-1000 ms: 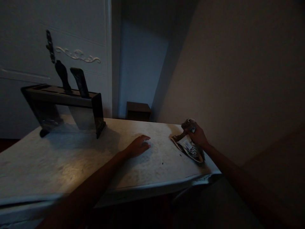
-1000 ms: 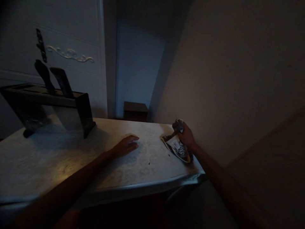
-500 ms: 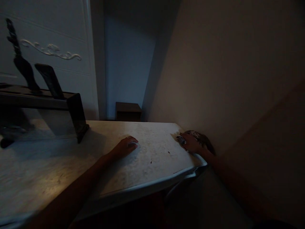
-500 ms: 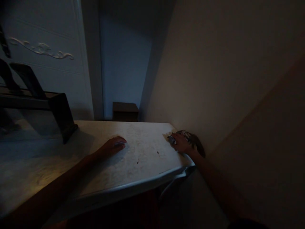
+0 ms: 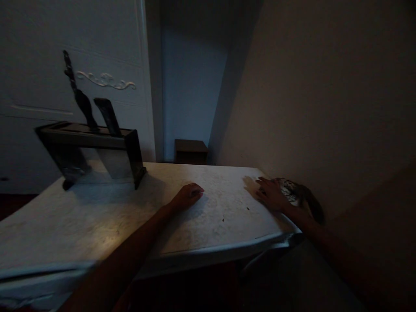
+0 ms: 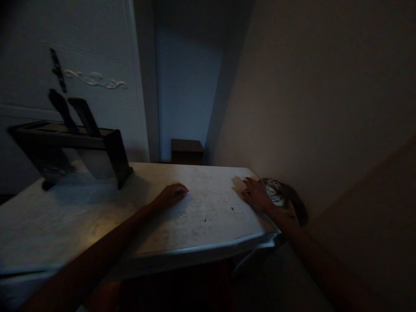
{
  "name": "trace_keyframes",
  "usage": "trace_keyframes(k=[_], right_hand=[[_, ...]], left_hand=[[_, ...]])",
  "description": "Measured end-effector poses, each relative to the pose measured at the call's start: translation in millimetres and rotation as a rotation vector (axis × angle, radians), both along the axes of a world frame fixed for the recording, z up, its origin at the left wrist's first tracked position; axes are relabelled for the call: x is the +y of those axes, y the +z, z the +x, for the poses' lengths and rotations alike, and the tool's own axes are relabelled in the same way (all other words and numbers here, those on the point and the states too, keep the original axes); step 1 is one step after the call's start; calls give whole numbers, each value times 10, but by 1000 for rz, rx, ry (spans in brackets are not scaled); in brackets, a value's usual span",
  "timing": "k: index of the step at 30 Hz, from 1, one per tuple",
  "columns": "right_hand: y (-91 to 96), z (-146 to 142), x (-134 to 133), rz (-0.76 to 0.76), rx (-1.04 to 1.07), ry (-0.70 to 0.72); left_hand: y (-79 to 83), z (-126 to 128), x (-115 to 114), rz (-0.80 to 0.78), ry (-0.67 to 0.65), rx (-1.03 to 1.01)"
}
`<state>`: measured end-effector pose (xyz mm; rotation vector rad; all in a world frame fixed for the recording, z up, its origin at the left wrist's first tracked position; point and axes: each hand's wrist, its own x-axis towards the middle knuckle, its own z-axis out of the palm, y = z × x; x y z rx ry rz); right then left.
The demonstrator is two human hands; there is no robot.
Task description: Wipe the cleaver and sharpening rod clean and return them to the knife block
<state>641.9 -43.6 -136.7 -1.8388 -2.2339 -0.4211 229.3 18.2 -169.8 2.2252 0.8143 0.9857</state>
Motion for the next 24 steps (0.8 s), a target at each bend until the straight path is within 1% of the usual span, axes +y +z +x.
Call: trace_keyframes(k=[2,5,7,9,10,12,14,16,17,18,19,20,22,24], right_hand=[[-122,-268,32,66,52,64],[-252,-757,84,77,169,143],[-286,-1101,129,47,251,199],[-290,-1439,189,14,326,296],[-288,-1606,225,3,358,354],[-292,-1942,308,4,397,465],[-308,-2287,398,11,395,561],[-316,-2642,491,7,387,654],[-309,-2821,539,0,398,700],[-292,-2997,590,-9,423,740],[-262,-3170,646,-21,464,773],[-222,-3337,707,-42,514,796],[-115,-3650,845,-92,655,809],[12,-3928,992,-158,854,772]], left_hand=[[17,-22,-33,-16,52,-28],[50,-158,-99,-29,165,-109],[89,-349,-157,0,234,-138],[150,-619,-221,36,319,-150],[191,-778,-253,56,384,-161],[290,-1127,-307,105,581,-210],[406,-1493,-338,171,834,-299],[525,-1852,-331,245,1085,-410],[580,-2024,-312,279,1192,-467],[631,-2188,-281,303,1272,-518],[675,-2342,-240,310,1322,-563],[713,-2486,-191,297,1342,-603],[767,-2737,-80,214,1321,-668],[799,-2937,26,96,1242,-749]])
